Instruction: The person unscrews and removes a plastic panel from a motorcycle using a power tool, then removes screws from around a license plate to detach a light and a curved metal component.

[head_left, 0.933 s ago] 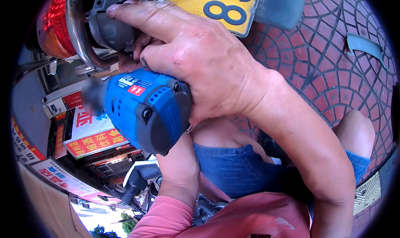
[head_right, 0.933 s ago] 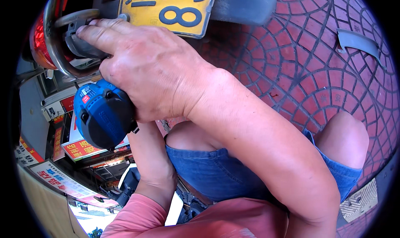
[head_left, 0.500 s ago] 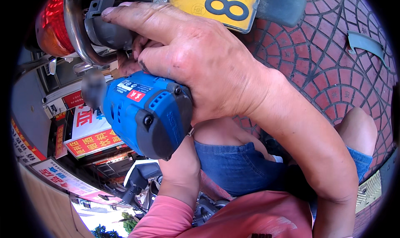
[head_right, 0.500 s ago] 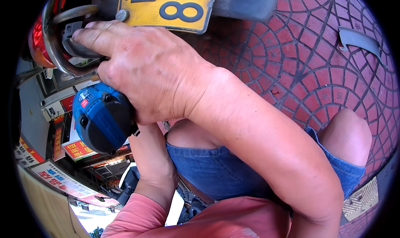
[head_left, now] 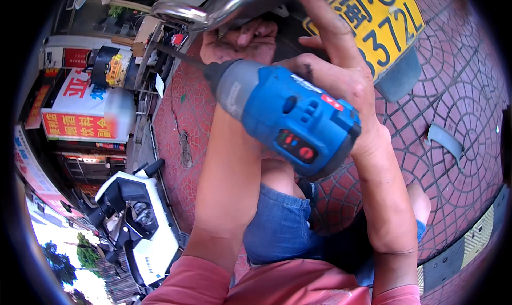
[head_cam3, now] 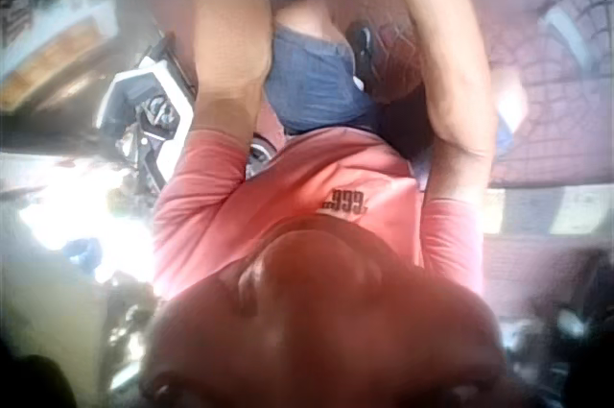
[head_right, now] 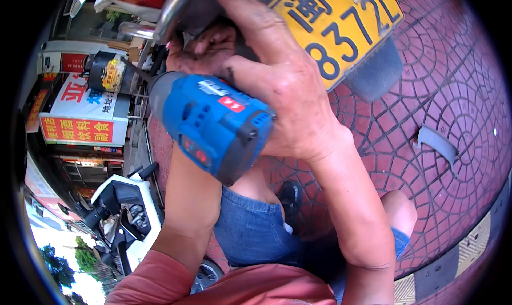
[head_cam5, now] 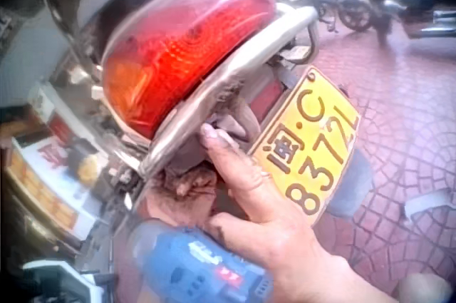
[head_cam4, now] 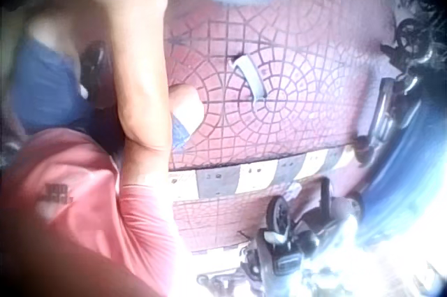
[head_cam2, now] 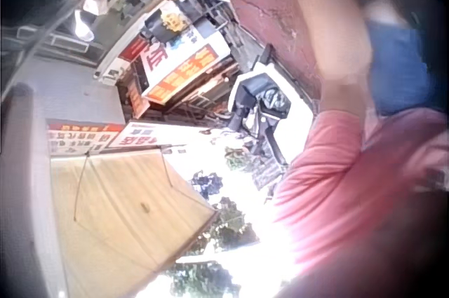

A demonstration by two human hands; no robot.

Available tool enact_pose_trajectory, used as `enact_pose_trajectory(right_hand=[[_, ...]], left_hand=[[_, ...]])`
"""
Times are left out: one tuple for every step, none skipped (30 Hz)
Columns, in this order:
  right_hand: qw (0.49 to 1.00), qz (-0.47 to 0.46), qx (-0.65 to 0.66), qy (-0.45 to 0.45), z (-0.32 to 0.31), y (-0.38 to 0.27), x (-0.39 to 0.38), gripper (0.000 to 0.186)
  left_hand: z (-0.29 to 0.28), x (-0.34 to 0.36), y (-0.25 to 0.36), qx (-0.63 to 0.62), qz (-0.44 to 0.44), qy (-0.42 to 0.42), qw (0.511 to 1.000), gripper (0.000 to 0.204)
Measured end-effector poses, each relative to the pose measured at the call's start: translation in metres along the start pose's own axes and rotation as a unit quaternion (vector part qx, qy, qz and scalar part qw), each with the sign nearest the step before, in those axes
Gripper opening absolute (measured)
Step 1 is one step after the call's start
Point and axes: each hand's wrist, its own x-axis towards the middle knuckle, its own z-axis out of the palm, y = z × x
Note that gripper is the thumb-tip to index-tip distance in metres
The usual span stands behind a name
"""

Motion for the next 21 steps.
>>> enact_pose_trajectory(right_hand=[[0.968,-0.035,-0.247,-0.012,-0.011,-0.002,-0.006,0.020],[0.986,0.017,-0.164,0.015,0.003,-0.003,-0.006,0.018],[0.988,0.067,-0.130,0.040,-0.005,0.004,-0.012,0.018],[0.987,0.101,-0.110,0.055,-0.014,0.008,-0.014,0.018],[0.986,0.136,-0.060,0.077,-0.010,0.005,-0.013,0.019],[0.989,0.070,-0.121,0.041,-0.016,0.009,-0.013,0.024],[0.984,0.000,-0.177,0.013,-0.021,0.014,-0.012,0.031],[0.975,-0.036,-0.219,-0.007,-0.020,0.014,-0.013,0.025],[0.963,-0.074,-0.257,-0.025,-0.018,0.014,-0.012,0.019],[0.964,-0.063,-0.258,-0.022,-0.016,0.012,-0.012,0.020],[0.965,-0.050,-0.257,-0.017,-0.013,0.009,-0.011,0.020],[0.962,-0.042,-0.269,-0.025,-0.016,0.011,-0.012,0.040],[0.955,-0.048,-0.291,-0.030,-0.018,0.013,-0.013,0.052],[0.947,-0.053,-0.315,-0.036,-0.022,0.014,-0.013,0.063],[0.934,-0.072,-0.348,-0.039,-0.025,0.016,-0.011,0.065],[0.926,-0.082,-0.366,-0.040,-0.026,0.016,-0.011,0.065],[0.935,-0.068,-0.346,-0.040,-0.025,0.014,-0.011,0.065],[0.944,-0.053,-0.324,-0.035,-0.024,0.014,-0.011,0.065],[0.953,-0.038,-0.299,-0.033,-0.021,0.010,-0.012,0.064],[0.963,-0.019,-0.266,-0.027,-0.016,0.007,-0.011,0.064],[0.972,0.000,-0.234,-0.021,-0.013,0.003,-0.011,0.064]], left_hand=[[-0.015,0.019,-0.013,-0.037,-0.004,-0.023,0.999,0.041],[-0.006,0.010,0.007,-0.030,0.016,-0.020,0.999,0.041],[-0.009,0.017,-0.001,-0.058,0.021,-0.037,0.997,0.041],[-0.011,0.024,-0.019,-0.063,0.057,0.002,0.996,0.041],[-0.006,0.021,-0.018,-0.050,0.073,0.017,0.996,0.041],[-0.001,0.020,-0.017,-0.039,0.083,0.029,0.995,0.041],[0.003,0.018,-0.015,-0.043,0.088,0.034,0.995,0.040],[0.004,0.017,-0.015,-0.050,0.084,0.038,0.995,0.040],[0.005,0.015,-0.014,-0.061,0.078,0.049,0.994,0.040],[0.003,0.014,-0.011,-0.073,0.071,0.035,0.994,0.039],[-0.001,0.012,-0.009,-0.082,0.063,0.023,0.994,0.039],[-0.005,0.011,-0.006,-0.091,0.053,0.010,0.994,0.038],[-0.009,0.012,-0.006,-0.067,0.059,-0.012,0.996,0.040],[-0.009,0.013,-0.009,-0.062,0.058,0.001,0.996,0.041],[-0.010,0.014,-0.011,-0.057,0.057,0.014,0.997,0.043],[-0.010,0.015,-0.013,-0.051,0.055,0.026,0.997,0.044],[-0.008,0.017,-0.011,0.020,0.042,0.048,0.998,0.048],[-0.006,0.016,-0.012,0.030,0.047,0.065,0.996,0.047],[-0.004,0.013,-0.015,0.039,0.052,0.083,0.994,0.047],[-0.001,0.011,-0.014,0.053,0.055,0.099,0.992,0.046],[-0.006,0.012,-0.011,0.095,0.051,0.082,0.991,0.052]])
